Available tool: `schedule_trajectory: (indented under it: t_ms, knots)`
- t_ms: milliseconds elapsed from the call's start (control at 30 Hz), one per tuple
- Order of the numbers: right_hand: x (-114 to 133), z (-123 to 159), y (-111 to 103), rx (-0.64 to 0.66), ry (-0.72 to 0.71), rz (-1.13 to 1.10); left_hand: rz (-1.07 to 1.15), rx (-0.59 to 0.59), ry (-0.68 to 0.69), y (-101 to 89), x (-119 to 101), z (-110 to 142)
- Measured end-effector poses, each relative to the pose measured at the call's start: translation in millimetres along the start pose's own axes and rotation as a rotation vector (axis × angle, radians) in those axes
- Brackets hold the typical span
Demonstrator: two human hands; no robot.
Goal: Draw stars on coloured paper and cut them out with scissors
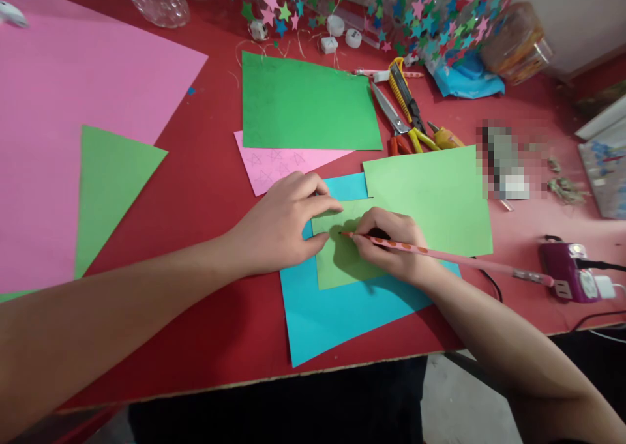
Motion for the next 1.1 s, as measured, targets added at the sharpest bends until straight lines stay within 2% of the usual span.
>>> schedule_trajectory:
  t_ms: [467,1100]
  knots:
    - [-6.4,0.4,3.7,0.040,-0.060,-0.008,-0.012,0.000,0.003,-0.4,-1.2,-0.9]
    - [0.3,1.0,2.1,-0.140,0.045,0.097,-0.006,0.001,0.012,-1.0,-0.8,0.2]
Point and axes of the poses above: each hand's wrist, its own z-axis away from the middle knuckle, its own y-axis out of the palm, x = y × z, the point moved 1 cm from there along -z, towards the middle knuckle, and after that the axes turned 1 degree about -y, right-handed, at the moved point
